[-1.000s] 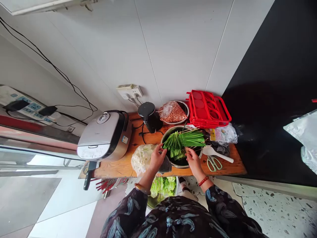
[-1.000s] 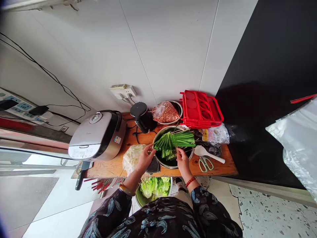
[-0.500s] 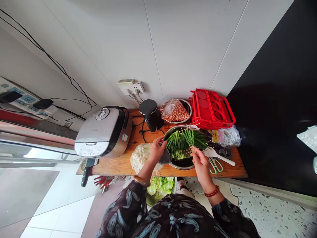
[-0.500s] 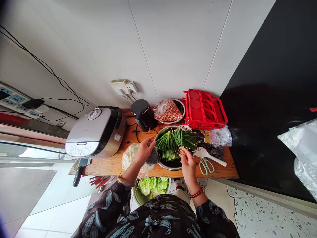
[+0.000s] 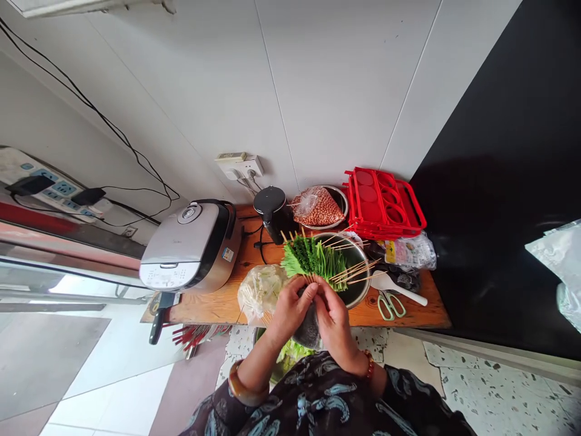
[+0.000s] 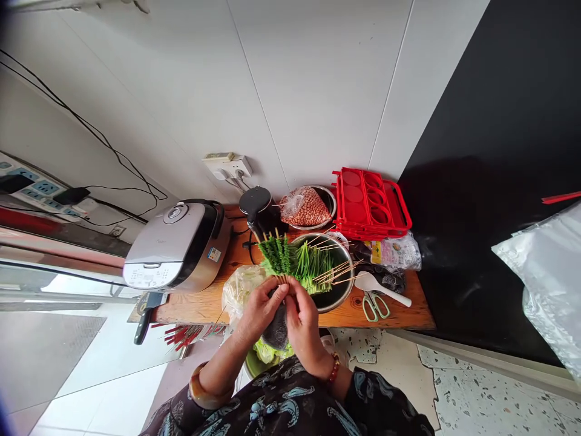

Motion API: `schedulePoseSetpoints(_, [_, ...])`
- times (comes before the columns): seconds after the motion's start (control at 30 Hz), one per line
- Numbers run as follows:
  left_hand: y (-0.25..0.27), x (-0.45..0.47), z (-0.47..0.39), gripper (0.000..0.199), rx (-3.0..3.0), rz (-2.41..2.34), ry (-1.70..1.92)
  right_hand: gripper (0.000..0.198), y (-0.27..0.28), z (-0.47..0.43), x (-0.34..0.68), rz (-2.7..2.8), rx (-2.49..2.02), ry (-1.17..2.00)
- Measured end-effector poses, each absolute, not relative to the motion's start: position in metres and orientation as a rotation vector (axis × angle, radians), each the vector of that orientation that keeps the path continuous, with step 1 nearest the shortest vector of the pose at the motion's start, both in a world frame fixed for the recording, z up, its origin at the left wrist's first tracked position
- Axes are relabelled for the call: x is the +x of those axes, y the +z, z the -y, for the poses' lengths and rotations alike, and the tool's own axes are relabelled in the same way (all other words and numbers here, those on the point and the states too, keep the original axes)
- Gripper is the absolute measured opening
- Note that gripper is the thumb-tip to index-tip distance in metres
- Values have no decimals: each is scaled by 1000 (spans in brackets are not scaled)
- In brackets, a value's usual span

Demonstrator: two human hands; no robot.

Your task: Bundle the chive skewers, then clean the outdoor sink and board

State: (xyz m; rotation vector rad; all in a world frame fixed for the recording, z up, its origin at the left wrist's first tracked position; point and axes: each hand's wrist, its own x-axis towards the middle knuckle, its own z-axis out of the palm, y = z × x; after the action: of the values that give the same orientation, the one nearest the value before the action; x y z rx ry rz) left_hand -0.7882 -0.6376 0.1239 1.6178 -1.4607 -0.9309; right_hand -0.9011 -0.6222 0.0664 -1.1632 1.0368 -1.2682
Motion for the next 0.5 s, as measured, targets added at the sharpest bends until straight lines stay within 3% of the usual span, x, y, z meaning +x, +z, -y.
schedulePoseSetpoints(0.27, [114,-762,619,40,1781,1157,-837,41,72,615,-874,-822,-1229,-1201])
schedulePoseSetpoints(0.5, [121,-760,610,33,1807,1137,-699,25,78,615,-870,-725,-1139,-1089])
